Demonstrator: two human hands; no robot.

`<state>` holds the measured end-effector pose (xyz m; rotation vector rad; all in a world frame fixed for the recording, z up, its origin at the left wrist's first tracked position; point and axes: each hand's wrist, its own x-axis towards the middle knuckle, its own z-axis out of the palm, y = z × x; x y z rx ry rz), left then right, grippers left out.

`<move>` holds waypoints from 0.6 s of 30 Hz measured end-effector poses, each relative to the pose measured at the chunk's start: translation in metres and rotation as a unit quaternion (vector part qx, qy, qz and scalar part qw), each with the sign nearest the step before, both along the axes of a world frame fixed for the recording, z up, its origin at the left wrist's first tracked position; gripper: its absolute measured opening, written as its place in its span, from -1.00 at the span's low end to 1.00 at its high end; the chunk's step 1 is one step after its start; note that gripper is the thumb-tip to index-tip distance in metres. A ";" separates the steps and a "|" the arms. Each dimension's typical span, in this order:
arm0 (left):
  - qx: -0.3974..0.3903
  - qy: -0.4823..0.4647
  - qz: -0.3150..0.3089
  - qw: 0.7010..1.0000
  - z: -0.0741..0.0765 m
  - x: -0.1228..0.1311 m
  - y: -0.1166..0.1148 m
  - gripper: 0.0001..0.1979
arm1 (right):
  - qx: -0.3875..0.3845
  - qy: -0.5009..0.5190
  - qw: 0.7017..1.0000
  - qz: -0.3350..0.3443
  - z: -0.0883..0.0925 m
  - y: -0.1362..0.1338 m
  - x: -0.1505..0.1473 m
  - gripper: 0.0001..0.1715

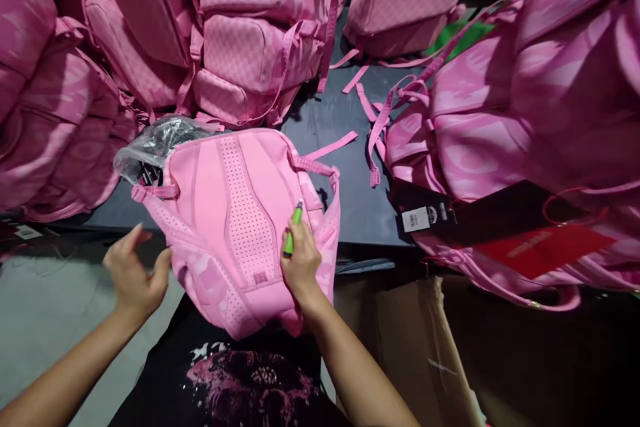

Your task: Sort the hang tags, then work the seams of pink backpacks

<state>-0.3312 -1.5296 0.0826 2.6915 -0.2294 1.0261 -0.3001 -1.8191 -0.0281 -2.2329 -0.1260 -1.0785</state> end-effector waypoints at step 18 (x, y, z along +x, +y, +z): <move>0.357 0.149 -0.391 0.835 0.021 0.183 -0.154 -0.64 | 0.204 -0.054 0.972 0.102 0.005 -0.007 0.032 -0.50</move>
